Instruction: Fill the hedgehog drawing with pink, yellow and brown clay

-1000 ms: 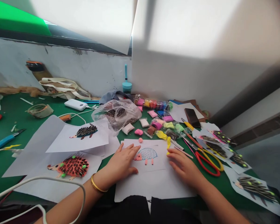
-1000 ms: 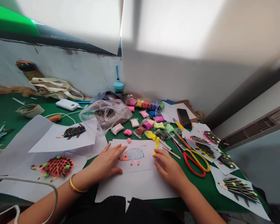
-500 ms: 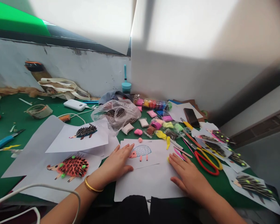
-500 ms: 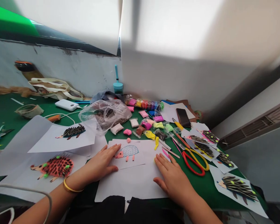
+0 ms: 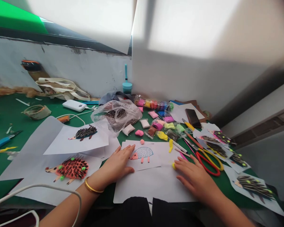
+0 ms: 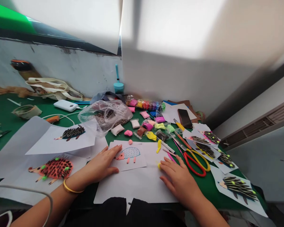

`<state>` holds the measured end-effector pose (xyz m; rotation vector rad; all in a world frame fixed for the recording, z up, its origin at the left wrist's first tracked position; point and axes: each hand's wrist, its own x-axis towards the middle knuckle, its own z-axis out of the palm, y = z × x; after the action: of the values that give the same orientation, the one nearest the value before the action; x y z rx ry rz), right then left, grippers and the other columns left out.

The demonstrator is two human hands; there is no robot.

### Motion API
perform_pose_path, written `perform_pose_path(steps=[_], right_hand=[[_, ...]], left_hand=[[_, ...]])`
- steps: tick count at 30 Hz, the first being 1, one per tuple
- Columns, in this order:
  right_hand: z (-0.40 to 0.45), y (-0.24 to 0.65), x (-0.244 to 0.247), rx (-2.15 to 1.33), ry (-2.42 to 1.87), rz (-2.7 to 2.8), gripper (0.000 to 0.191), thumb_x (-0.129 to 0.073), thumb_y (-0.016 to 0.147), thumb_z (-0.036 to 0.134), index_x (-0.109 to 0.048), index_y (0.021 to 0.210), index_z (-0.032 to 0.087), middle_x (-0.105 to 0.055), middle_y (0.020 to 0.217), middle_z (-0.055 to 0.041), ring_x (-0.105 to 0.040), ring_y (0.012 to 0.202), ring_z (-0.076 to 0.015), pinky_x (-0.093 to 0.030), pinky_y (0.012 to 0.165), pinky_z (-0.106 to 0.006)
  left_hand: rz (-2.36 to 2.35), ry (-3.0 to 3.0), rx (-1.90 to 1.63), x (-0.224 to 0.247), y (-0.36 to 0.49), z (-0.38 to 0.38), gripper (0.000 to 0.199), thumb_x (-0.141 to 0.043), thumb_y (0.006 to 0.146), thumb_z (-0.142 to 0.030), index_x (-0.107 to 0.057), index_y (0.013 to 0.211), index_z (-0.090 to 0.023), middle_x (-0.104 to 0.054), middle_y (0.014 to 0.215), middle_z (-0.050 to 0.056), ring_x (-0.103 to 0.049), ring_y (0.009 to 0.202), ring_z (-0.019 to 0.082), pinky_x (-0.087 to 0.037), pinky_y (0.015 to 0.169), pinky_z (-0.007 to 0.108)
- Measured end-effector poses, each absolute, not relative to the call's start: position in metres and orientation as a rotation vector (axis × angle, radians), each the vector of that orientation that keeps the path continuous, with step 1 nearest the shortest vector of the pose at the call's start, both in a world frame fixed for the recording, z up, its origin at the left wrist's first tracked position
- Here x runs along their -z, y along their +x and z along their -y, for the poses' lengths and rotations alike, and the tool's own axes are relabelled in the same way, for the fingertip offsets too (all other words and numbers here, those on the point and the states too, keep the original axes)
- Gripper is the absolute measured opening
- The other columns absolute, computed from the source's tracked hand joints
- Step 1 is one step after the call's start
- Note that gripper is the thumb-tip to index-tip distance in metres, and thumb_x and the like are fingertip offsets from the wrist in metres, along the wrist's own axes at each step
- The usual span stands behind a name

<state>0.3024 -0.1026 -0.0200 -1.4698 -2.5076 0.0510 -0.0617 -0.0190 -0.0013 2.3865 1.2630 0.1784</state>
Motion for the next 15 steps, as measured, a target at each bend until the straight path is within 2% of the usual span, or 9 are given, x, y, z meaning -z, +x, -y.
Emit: perform_pose_path(steps=[2,3,6,8,11,15], right_hand=[[0.106,0.303,0.017,-0.105,-1.502,2.426,0.018,-0.054,0.094,0.030,-0.064,0.109,0.027,-0.071,0.115,-0.0061,-0.064,0.113,-0.0274,-0.031,0.112,-0.062],[0.107,0.302,0.016,-0.123,-1.521,2.383,0.017,-0.055,0.092,0.029,-0.064,0.106,0.027,-0.071,0.111,-0.0059,-0.066,0.109,-0.0268,-0.034,0.111,-0.061],[0.103,0.297,0.017,-0.153,-1.566,2.319,0.027,-0.057,0.090,0.029,-0.062,0.116,0.027,-0.069,0.112,-0.0080,-0.065,0.106,-0.0280,-0.046,0.100,-0.055],[0.099,0.294,0.018,-0.187,-1.588,2.313,0.026,-0.056,0.090,0.030,-0.064,0.114,0.028,-0.068,0.110,-0.0084,-0.064,0.104,-0.0288,-0.051,0.092,-0.051],[0.094,0.294,0.017,-0.275,-1.632,2.115,0.021,-0.053,0.093,0.035,-0.067,0.107,0.027,-0.067,0.108,-0.0089,-0.065,0.100,-0.0282,-0.054,0.087,-0.047],[0.089,0.294,0.021,-0.609,-1.624,1.649,0.034,-0.051,0.095,0.044,-0.059,0.121,0.025,-0.064,0.117,-0.0106,-0.067,0.098,-0.0253,-0.058,0.080,-0.040]], left_hand=[[-1.270,2.378,-0.172,0.001,-0.062,0.019,0.082,-0.067,0.080,-0.034,-0.027,0.151,-0.023,-0.035,0.156,0.012,-0.034,0.144,0.026,-0.015,0.121,0.048],[-1.272,2.374,-0.169,0.001,-0.062,0.019,0.083,-0.067,0.080,-0.034,-0.027,0.151,-0.022,-0.035,0.156,0.012,-0.034,0.144,0.026,-0.015,0.121,0.047],[-1.260,2.367,-0.176,0.001,-0.062,0.019,0.084,-0.067,0.079,-0.034,-0.026,0.151,-0.022,-0.035,0.156,0.012,-0.032,0.145,0.026,-0.014,0.121,0.047],[-1.249,2.363,-0.197,0.002,-0.062,0.019,0.084,-0.067,0.079,-0.034,-0.025,0.152,-0.023,-0.035,0.156,0.012,-0.032,0.145,0.026,-0.013,0.121,0.048],[-1.237,2.353,-0.227,0.002,-0.063,0.019,0.085,-0.066,0.079,-0.033,-0.024,0.152,-0.024,-0.035,0.156,0.012,-0.032,0.145,0.028,-0.014,0.121,0.050],[-1.197,2.392,-0.262,-0.001,-0.062,0.021,0.085,-0.066,0.079,-0.028,-0.023,0.152,-0.025,-0.035,0.156,0.011,-0.029,0.146,0.028,-0.009,0.121,0.054]])
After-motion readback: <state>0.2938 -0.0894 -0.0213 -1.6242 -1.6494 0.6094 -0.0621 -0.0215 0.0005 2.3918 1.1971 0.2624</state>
